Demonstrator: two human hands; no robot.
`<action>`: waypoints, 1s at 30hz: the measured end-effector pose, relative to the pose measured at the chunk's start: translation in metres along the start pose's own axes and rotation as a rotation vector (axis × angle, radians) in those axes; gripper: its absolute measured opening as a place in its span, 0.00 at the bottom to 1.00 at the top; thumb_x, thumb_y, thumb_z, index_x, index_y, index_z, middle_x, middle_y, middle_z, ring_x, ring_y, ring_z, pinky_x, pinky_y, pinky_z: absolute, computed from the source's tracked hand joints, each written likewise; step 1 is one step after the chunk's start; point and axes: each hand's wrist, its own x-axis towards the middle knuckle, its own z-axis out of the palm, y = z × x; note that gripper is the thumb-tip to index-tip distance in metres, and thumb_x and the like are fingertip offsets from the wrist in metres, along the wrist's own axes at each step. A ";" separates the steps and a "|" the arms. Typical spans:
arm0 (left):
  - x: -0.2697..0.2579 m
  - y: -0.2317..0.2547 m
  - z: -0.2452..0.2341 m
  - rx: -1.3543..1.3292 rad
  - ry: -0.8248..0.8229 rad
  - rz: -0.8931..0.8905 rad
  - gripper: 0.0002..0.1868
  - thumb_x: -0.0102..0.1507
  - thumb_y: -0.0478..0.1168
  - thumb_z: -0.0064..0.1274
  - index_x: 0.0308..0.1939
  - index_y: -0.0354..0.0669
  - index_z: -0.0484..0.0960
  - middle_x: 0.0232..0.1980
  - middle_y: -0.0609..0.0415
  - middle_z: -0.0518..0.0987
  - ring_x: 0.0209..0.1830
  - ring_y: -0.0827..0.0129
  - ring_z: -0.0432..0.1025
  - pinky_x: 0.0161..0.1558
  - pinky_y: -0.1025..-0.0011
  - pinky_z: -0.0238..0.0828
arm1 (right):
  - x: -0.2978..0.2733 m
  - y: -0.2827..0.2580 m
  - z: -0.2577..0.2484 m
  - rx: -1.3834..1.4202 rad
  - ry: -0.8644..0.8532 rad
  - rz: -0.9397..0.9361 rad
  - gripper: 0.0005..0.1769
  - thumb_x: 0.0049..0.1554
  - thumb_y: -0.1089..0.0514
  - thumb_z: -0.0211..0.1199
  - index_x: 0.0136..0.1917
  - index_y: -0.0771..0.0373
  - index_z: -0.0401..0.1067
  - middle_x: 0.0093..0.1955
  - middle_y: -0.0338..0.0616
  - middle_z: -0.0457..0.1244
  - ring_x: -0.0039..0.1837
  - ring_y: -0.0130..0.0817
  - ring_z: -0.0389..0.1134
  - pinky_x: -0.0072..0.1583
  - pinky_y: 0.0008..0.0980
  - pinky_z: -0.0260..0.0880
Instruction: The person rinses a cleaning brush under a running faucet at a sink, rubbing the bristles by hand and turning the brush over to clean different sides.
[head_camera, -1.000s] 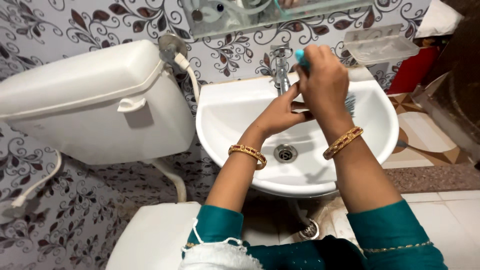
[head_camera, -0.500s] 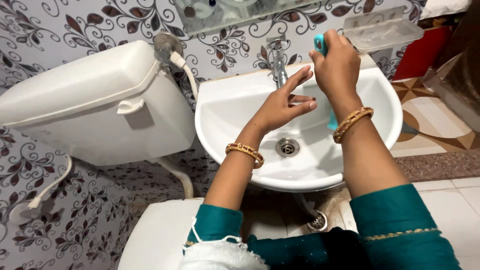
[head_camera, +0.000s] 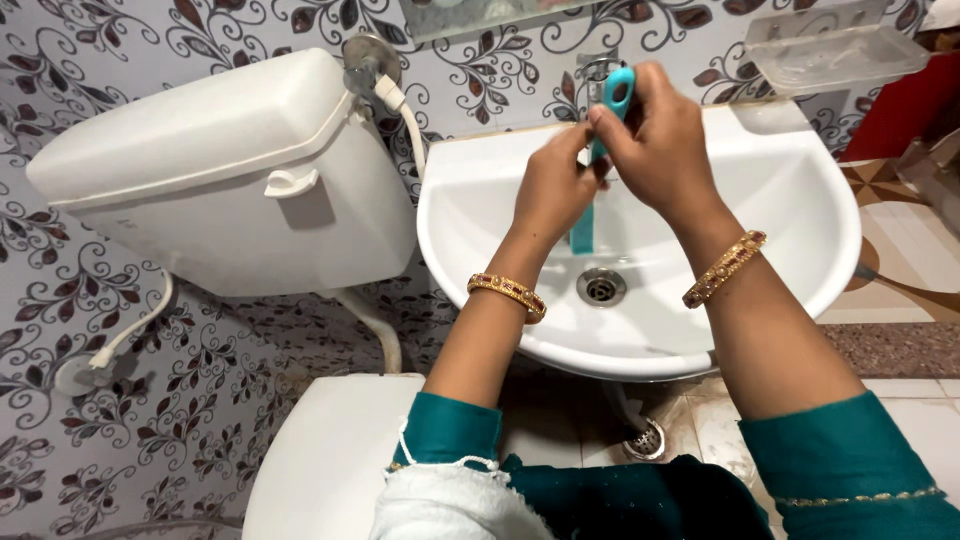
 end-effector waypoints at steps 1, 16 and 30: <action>-0.001 0.002 -0.001 0.001 0.002 -0.005 0.18 0.64 0.34 0.57 0.58 0.40 0.77 0.49 0.49 0.84 0.32 0.69 0.84 0.37 0.70 0.79 | -0.002 -0.003 -0.001 0.056 0.013 -0.023 0.14 0.67 0.58 0.68 0.50 0.66 0.63 0.38 0.40 0.63 0.39 0.26 0.63 0.42 0.28 0.65; -0.005 -0.016 0.003 0.272 0.093 0.099 0.17 0.59 0.36 0.62 0.50 0.42 0.76 0.50 0.48 0.78 0.48 0.48 0.76 0.46 0.56 0.75 | -0.007 -0.031 0.006 -0.328 -0.167 -0.159 0.16 0.60 0.59 0.70 0.58 0.61 0.69 0.48 0.52 0.67 0.49 0.53 0.70 0.50 0.46 0.70; -0.004 -0.036 -0.001 0.435 -0.103 -0.155 0.20 0.58 0.47 0.64 0.51 0.48 0.80 0.40 0.51 0.86 0.43 0.55 0.81 0.44 0.58 0.78 | -0.013 -0.031 0.013 -0.388 -0.240 -0.094 0.16 0.58 0.58 0.71 0.55 0.62 0.69 0.47 0.51 0.68 0.49 0.55 0.70 0.50 0.48 0.69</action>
